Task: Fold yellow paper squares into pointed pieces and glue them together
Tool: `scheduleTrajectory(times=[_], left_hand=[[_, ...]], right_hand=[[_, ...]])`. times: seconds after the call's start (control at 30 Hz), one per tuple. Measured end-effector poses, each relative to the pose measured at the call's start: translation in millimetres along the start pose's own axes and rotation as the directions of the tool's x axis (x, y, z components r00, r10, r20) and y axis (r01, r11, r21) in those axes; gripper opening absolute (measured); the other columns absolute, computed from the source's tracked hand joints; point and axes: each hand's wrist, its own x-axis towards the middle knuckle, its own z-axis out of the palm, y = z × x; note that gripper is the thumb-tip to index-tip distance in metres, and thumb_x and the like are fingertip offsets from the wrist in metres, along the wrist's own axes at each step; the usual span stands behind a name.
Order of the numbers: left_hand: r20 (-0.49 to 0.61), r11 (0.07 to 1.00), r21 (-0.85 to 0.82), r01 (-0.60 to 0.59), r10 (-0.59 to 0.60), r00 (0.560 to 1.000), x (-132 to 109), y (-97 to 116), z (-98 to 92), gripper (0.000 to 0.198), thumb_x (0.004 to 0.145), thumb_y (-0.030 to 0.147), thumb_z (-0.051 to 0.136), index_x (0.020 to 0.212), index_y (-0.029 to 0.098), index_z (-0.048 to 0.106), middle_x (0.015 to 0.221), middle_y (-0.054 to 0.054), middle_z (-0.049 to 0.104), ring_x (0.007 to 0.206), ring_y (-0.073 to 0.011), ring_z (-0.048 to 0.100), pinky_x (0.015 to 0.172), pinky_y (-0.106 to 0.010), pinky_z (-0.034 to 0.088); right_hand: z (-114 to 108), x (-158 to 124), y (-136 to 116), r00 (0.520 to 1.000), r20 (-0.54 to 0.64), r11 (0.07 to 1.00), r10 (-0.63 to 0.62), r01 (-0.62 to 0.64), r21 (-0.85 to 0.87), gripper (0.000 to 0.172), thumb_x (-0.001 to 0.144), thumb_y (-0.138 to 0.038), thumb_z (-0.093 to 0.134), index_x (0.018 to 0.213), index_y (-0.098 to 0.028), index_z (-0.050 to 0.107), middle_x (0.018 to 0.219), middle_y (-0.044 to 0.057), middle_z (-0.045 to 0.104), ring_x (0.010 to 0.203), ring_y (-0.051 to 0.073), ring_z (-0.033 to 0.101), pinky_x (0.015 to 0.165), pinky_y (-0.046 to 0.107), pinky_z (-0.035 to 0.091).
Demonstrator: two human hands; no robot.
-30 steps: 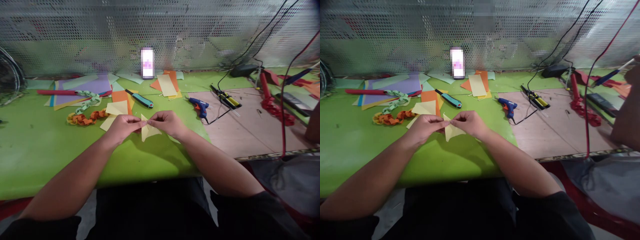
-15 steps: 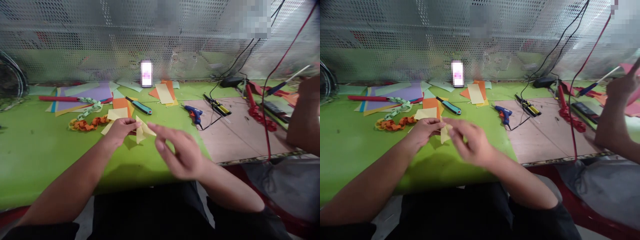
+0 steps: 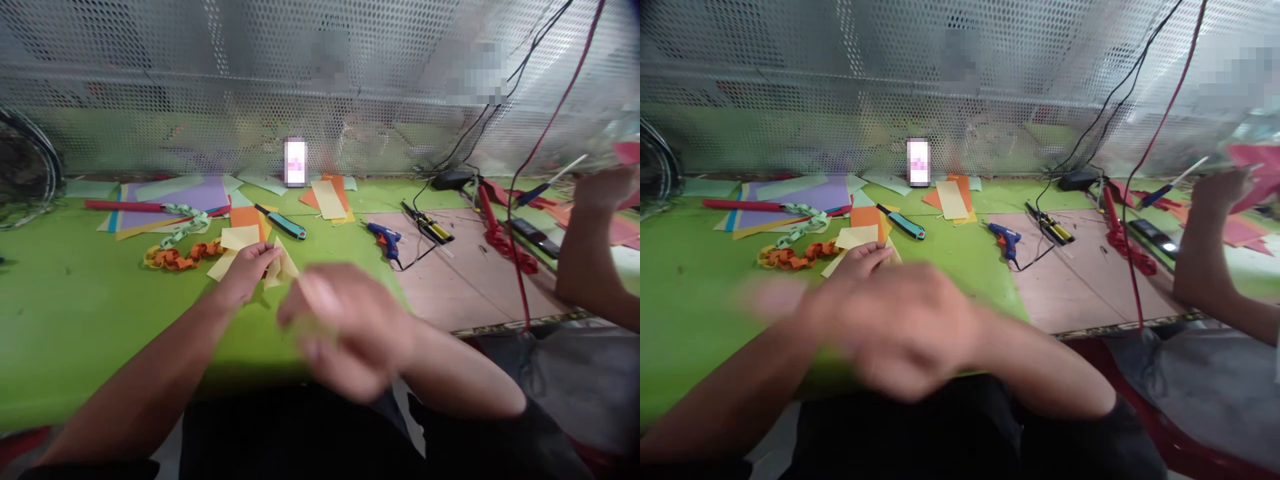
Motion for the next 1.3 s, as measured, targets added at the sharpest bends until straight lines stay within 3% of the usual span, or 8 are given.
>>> scheduleTrajectory(times=[0.07, 0.13, 0.3, 0.57, 0.8, 0.97, 1.17, 1.3], left_hand=[[-0.026, 1.000, 0.006, 0.002, -0.002, 1.000, 3.2, -3.4, -0.4, 0.038, 0.068, 0.046, 0.094, 0.087, 0.017, 0.077, 0.076, -0.002, 0.073, 0.064, -0.0132, 0.064, 0.059, -0.023, 0.052], [-0.061, 1.000, -0.012, -0.004, 0.003, 0.998, 5.8, -7.6, -1.0, 0.040, 0.067, 0.046, 0.095, 0.088, 0.017, 0.077, 0.078, -0.002, 0.073, 0.066, -0.0134, 0.065, 0.061, -0.023, 0.053], [-0.028, 0.999, -0.036, 0.023, -0.024, 0.999, 4.7, -12.7, -0.4, 0.040, 0.070, 0.047, 0.093, 0.091, 0.017, 0.077, 0.081, -0.003, 0.076, 0.067, -0.0139, 0.067, 0.063, -0.025, 0.055], [-0.002, 0.996, -0.068, 0.055, -0.055, 0.998, 1.4, -9.8, 1.2, 0.039, 0.073, 0.050, 0.091, 0.087, 0.017, 0.075, 0.076, -0.001, 0.072, 0.063, -0.0115, 0.063, 0.058, -0.023, 0.051], [-0.011, 0.997, -0.062, 0.043, -0.044, 0.999, 3.7, -14.2, 0.3, 0.040, 0.073, 0.049, 0.092, 0.090, 0.017, 0.076, 0.079, -0.001, 0.073, 0.065, -0.0119, 0.064, 0.060, -0.022, 0.050], [-0.026, 1.000, -0.022, -0.015, 0.015, 1.000, 3.5, -7.3, -1.0, 0.042, 0.070, 0.050, 0.095, 0.092, 0.017, 0.079, 0.083, -0.004, 0.076, 0.069, -0.0144, 0.066, 0.064, -0.025, 0.052], [-0.001, 0.997, 0.010, -0.073, 0.073, 0.997, 6.4, -5.9, -3.1, 0.041, 0.069, 0.050, 0.096, 0.089, 0.018, 0.081, 0.086, -0.006, 0.077, 0.074, -0.0178, 0.069, 0.071, -0.030, 0.058], [0.014, 0.994, -0.015, -0.105, 0.105, 0.994, 6.9, -8.4, -4.8, 0.036, 0.072, 0.047, 0.095, 0.090, 0.019, 0.082, 0.089, -0.007, 0.078, 0.078, -0.0198, 0.070, 0.074, -0.032, 0.060]], right_hand=[[-0.8, 60.5, 47.6, 0.932, -0.360, 0.997, -0.048, 0.024, -0.071, 0.045, 0.102, -0.025, 0.040, 0.140, -0.028, 0.064, 0.099, 0.007, 0.075, 0.099, 0.026, 0.075, 0.100, 0.047, 0.061], [0.8, 106.0, 116.0, 0.874, -0.486, 0.961, 0.000, -0.135, -0.242, 0.052, 0.100, -0.015, 0.033, 0.143, -0.024, 0.060, 0.121, 0.011, 0.074, 0.125, 0.028, 0.066, 0.113, 0.052, 0.051], [10.0, 147.1, 266.8, 0.893, -0.391, 0.739, 0.220, -0.415, -0.531, 0.065, 0.089, -0.010, 0.041, 0.153, -0.013, 0.050, 0.155, 0.013, 0.060, 0.159, 0.035, 0.028, 0.131, 0.063, 0.020], [24.4, 169.4, 323.6, 0.929, -0.261, 0.686, 0.261, -0.369, -0.627, 0.077, 0.089, -0.013, 0.047, 0.165, -0.012, 0.034, 0.160, 0.016, 0.054, 0.164, 0.037, 0.015, 0.131, 0.067, 0.009], [13.3, 158.4, 296.7, 0.866, -0.401, 0.740, 0.299, -0.476, -0.476, 0.071, 0.088, -0.009, 0.040, 0.159, -0.009, 0.038, 0.158, 0.018, 0.053, 0.160, 0.033, 0.027, 0.131, 0.059, 0.022], [32.1, 122.5, 216.0, 0.698, -0.304, 0.759, 0.648, -0.623, 0.189, 0.043, 0.091, -0.017, 0.047, 0.132, -0.020, 0.060, 0.139, 0.014, 0.068, 0.132, 0.029, 0.062, 0.114, 0.052, 0.050], [56.6, 46.4, 110.3, 0.716, 0.124, 0.554, 0.687, -0.627, 0.548, 0.031, 0.097, -0.048, 0.062, 0.107, -0.022, 0.076, 0.106, 0.007, 0.078, 0.090, 0.020, 0.072, 0.080, 0.034, 0.058], [57.3, 19.3, 85.2, 0.787, 0.021, 0.651, 0.617, -0.525, 0.548, 0.038, 0.098, -0.057, 0.064, 0.103, -0.022, 0.077, 0.090, 0.004, 0.074, 0.078, 0.018, 0.064, 0.069, 0.030, 0.050]])
